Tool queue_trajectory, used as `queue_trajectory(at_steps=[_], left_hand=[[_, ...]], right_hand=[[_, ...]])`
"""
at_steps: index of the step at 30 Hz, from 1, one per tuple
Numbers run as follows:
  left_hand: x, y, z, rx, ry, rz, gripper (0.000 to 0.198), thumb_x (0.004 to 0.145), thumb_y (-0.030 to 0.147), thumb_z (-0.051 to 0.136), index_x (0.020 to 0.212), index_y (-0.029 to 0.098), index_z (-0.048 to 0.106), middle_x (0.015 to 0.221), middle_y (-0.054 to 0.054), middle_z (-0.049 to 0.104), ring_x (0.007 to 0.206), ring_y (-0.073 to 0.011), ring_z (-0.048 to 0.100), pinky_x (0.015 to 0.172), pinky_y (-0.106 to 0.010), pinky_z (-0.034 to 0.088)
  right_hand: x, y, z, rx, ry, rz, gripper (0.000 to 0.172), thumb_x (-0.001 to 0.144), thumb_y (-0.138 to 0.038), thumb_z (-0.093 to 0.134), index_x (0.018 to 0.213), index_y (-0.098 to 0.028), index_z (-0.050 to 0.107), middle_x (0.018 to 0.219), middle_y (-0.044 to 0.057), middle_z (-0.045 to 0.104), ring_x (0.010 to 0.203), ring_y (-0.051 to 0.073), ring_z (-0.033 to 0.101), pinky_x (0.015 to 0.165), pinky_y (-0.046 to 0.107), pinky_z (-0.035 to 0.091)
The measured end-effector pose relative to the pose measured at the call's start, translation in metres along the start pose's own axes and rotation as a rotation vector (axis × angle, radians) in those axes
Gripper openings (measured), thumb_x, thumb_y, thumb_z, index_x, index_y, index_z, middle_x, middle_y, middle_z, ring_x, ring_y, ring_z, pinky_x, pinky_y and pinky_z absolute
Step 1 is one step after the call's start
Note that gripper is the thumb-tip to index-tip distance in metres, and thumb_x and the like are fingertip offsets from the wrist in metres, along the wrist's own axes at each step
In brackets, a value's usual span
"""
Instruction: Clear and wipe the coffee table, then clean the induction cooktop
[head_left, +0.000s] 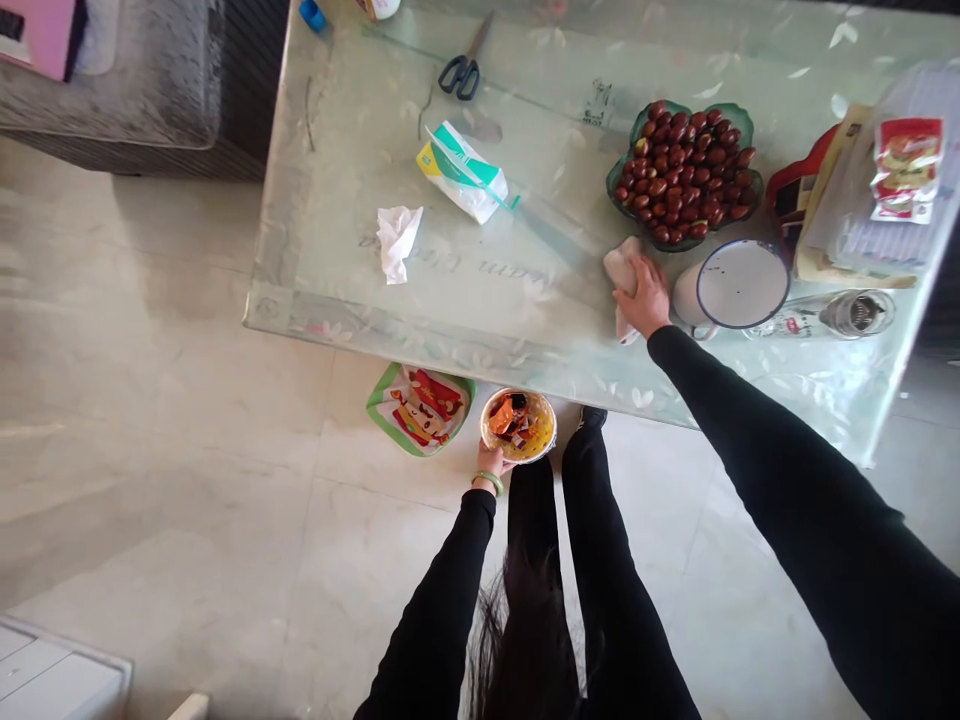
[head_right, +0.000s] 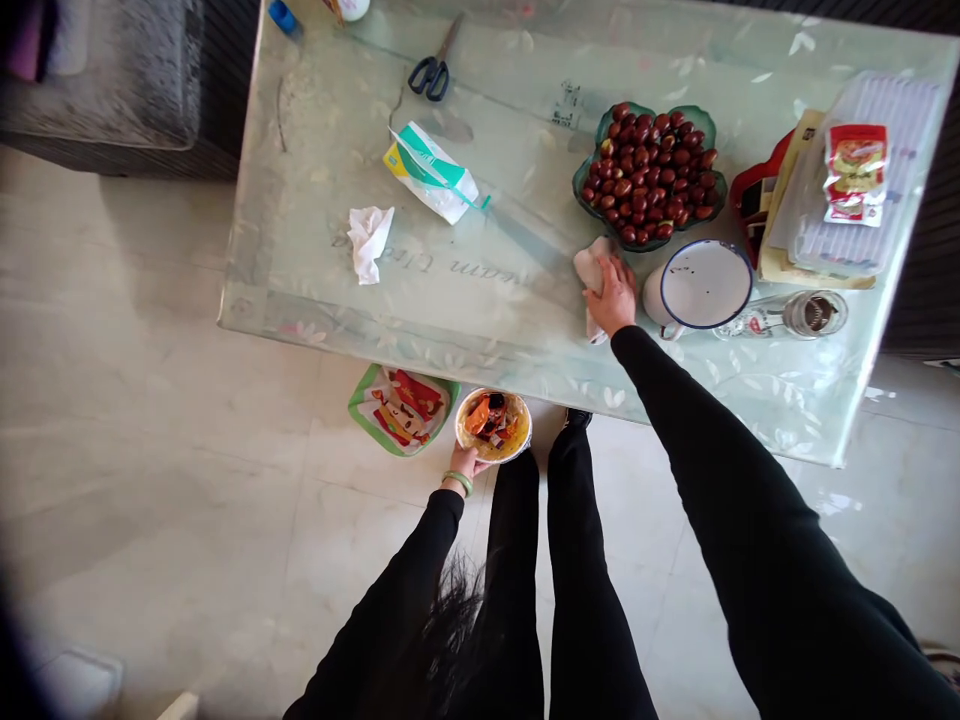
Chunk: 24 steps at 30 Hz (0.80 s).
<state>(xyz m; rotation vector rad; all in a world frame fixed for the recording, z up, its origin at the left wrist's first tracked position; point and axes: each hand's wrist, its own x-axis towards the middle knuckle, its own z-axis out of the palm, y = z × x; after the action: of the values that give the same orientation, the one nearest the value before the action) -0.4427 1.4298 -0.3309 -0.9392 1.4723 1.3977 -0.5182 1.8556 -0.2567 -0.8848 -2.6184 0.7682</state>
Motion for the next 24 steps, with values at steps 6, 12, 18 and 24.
queue_trajectory(at_steps=[6, 12, 18, 24], left_hand=[[0.014, 0.004, -0.006, -0.043, 0.042, -0.015, 0.076, 0.079, 0.014, 0.079, 0.147, 0.028, 0.051, 0.152, -0.016, 0.060, 0.134, -0.0376, 0.064, 0.100, -0.061, 0.060], [0.003, 0.015, -0.004, -0.131, -0.013, -0.076, 0.066, 0.090, 0.033, 0.074, 0.152, 0.026, 0.051, 0.149, -0.020, 0.062, 0.132, -0.0420, 0.065, 0.102, -0.065, 0.057], [0.005, 0.018, -0.023, -0.103, -0.034, 0.002, 0.074, 0.079, 0.026, 0.085, 0.146, 0.031, 0.055, 0.145, -0.017, 0.065, 0.127, -0.0390, 0.069, 0.100, -0.066, 0.058], [0.027, 0.013, -0.052, -0.028, 0.013, 0.017, 0.075, 0.082, 0.016, 0.075, 0.150, 0.029, 0.046, 0.156, -0.016, 0.056, 0.133, -0.0356, 0.065, 0.098, -0.058, 0.062]], right_hand=[[-0.086, -0.037, 0.073, 0.042, -0.119, -0.179, 0.068, 0.079, -0.004, 0.053, 0.142, -0.026, 0.066, 0.155, 0.009, 0.061, 0.148, 0.032, 0.049, 0.125, 0.063, 0.032], [-0.259, -0.109, 0.092, 0.381, -0.614, -0.455, 0.070, 0.074, 0.003, 0.050, 0.131, -0.030, 0.075, 0.138, 0.003, 0.074, 0.128, 0.028, 0.066, 0.115, 0.049, 0.052], [-0.125, -0.073, 0.031, 0.229, -0.244, -0.251, 0.071, 0.080, 0.004, 0.045, 0.140, -0.025, 0.069, 0.143, 0.006, 0.069, 0.132, 0.027, 0.063, 0.114, 0.047, 0.051], [-0.014, -0.061, 0.068, -0.032, -0.020, 0.052, 0.071, 0.082, 0.009, 0.042, 0.150, -0.004, 0.054, 0.164, 0.021, 0.047, 0.154, 0.033, 0.038, 0.128, 0.063, 0.025]])
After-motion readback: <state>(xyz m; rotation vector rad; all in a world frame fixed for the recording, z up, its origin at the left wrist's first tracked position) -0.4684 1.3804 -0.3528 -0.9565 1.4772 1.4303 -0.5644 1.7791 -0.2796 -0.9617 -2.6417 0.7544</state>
